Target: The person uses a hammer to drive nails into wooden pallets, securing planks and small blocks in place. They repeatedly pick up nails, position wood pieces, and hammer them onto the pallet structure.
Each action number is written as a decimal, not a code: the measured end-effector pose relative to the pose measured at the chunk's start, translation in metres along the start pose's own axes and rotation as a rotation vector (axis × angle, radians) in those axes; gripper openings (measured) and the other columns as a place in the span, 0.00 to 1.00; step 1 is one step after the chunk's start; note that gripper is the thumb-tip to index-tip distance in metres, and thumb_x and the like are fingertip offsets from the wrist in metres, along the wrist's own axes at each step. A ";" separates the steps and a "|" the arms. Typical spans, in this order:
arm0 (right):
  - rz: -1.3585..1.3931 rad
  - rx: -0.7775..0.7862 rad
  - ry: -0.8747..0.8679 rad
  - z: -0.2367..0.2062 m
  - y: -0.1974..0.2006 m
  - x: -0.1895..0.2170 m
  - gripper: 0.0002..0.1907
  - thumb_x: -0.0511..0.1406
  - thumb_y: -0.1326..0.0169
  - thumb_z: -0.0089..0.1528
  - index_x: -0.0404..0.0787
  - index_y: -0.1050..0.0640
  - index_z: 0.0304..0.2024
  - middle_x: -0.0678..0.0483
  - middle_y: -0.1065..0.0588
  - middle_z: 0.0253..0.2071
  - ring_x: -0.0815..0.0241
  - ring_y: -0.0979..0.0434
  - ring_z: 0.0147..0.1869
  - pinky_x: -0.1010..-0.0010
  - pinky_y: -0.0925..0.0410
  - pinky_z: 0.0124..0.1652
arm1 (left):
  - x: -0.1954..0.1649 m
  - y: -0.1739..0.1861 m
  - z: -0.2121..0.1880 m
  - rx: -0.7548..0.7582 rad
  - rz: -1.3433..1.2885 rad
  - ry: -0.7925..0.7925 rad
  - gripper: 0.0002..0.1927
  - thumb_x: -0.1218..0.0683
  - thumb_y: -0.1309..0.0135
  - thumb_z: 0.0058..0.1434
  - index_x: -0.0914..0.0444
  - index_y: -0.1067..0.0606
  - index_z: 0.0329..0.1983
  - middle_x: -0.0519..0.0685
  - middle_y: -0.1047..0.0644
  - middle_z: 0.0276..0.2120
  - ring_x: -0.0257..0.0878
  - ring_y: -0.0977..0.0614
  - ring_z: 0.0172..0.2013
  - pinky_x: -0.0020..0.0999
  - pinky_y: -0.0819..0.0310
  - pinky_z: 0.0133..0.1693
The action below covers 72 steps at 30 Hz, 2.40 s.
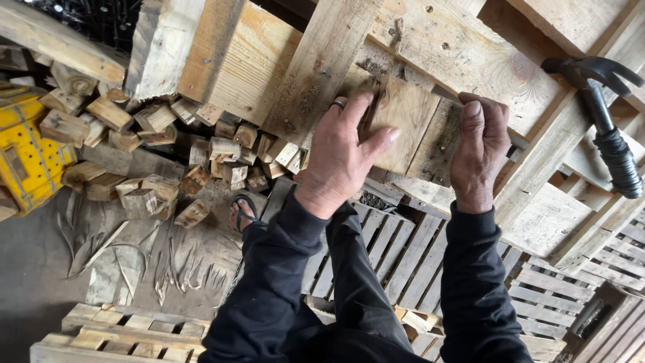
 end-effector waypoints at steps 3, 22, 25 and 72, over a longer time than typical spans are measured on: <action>-0.034 -0.029 0.005 -0.001 -0.002 0.007 0.16 0.44 0.52 0.79 0.38 0.22 0.51 0.60 0.35 0.47 0.69 0.37 0.48 0.77 0.37 0.50 | -0.002 0.005 0.000 0.017 -0.038 0.012 0.31 0.33 0.48 0.69 0.59 0.29 0.61 0.45 0.26 0.36 0.35 0.27 0.34 0.32 0.26 0.37; -0.245 0.558 0.359 -0.178 -0.207 0.097 0.16 0.40 0.53 0.77 0.35 0.26 0.60 0.50 0.30 0.48 0.64 0.30 0.50 0.75 0.34 0.53 | 0.098 0.021 -0.189 -0.763 -0.730 0.182 0.28 0.50 0.38 0.62 0.61 0.29 0.65 0.53 0.25 0.52 0.42 0.22 0.49 0.37 0.25 0.57; -0.142 0.966 -0.143 -0.227 -0.318 0.006 0.17 0.38 0.51 0.72 0.33 0.26 0.57 0.48 0.26 0.47 0.61 0.25 0.45 0.72 0.29 0.44 | 0.216 -0.002 -0.249 -0.822 -0.926 0.746 0.11 0.59 0.51 0.76 0.70 0.26 0.55 0.55 0.23 0.46 0.46 0.20 0.45 0.38 0.22 0.46; 0.090 0.985 -0.879 -0.378 -0.499 -0.270 0.19 0.38 0.53 0.72 0.31 0.25 0.60 0.54 0.25 0.43 0.64 0.22 0.47 0.69 0.27 0.52 | 0.782 -0.028 -0.323 -0.239 0.006 1.125 0.50 0.52 0.29 0.50 0.59 0.42 0.74 0.60 0.36 0.69 0.60 0.32 0.64 0.49 0.35 0.64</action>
Point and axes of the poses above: each hand's wrist, its own z-axis towards the middle knuckle, its own y-axis out of the back of the hand, x = y × z, the point moved 4 cm from there along z, towards the middle knuckle
